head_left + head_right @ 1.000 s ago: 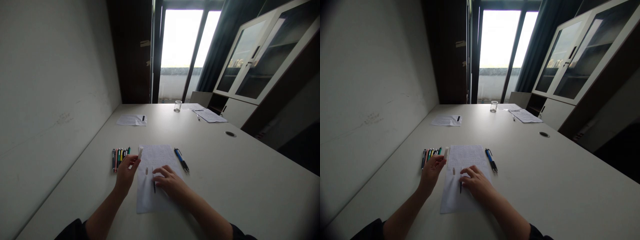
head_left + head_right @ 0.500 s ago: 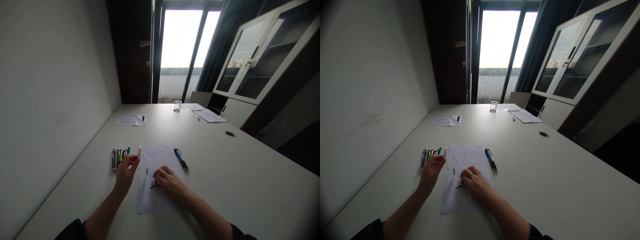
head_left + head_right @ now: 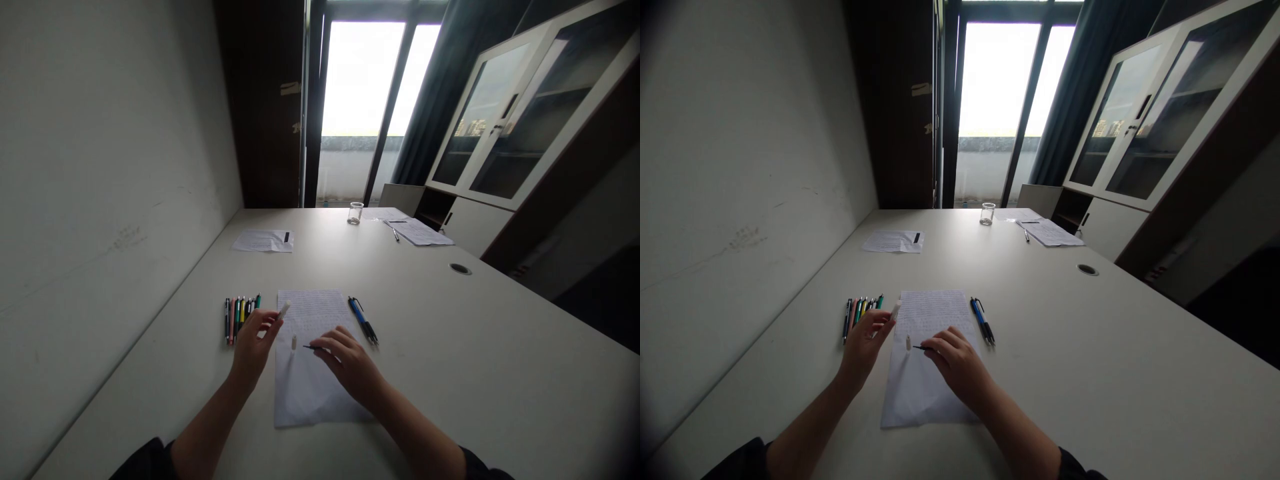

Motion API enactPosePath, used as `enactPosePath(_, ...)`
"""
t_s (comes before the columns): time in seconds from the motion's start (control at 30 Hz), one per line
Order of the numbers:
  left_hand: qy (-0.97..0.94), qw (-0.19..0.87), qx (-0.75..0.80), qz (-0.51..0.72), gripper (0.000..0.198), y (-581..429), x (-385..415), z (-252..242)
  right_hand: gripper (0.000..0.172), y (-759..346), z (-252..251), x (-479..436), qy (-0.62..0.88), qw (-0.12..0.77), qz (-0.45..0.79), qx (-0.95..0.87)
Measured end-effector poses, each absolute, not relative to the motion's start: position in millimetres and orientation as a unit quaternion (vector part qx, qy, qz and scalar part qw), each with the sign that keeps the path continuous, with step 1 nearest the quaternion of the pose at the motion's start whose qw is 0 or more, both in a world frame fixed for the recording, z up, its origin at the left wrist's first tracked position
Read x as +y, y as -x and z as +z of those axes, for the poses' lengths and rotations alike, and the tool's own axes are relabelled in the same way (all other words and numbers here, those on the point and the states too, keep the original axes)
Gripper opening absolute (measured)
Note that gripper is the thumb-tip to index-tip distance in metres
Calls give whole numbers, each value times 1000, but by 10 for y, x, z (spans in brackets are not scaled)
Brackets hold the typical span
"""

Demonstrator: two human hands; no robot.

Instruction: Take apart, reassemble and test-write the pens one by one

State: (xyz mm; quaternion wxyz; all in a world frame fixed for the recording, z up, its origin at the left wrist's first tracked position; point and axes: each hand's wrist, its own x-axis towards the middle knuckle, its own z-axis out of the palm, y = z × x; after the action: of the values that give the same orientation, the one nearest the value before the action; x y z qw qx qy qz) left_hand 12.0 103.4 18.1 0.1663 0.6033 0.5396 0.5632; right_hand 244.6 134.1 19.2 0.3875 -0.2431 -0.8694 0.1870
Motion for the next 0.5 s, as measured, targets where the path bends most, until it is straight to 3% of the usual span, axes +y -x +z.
enactPosePath(0.23,-629,163,524,550,11,-105,1044,142,3,-2467,217,1344,320,494,285,-757)
enactPosePath(0.5,-657,137,513,535,9,-105,1047,140,14,-2450,211,1351,340,567,459,-593)
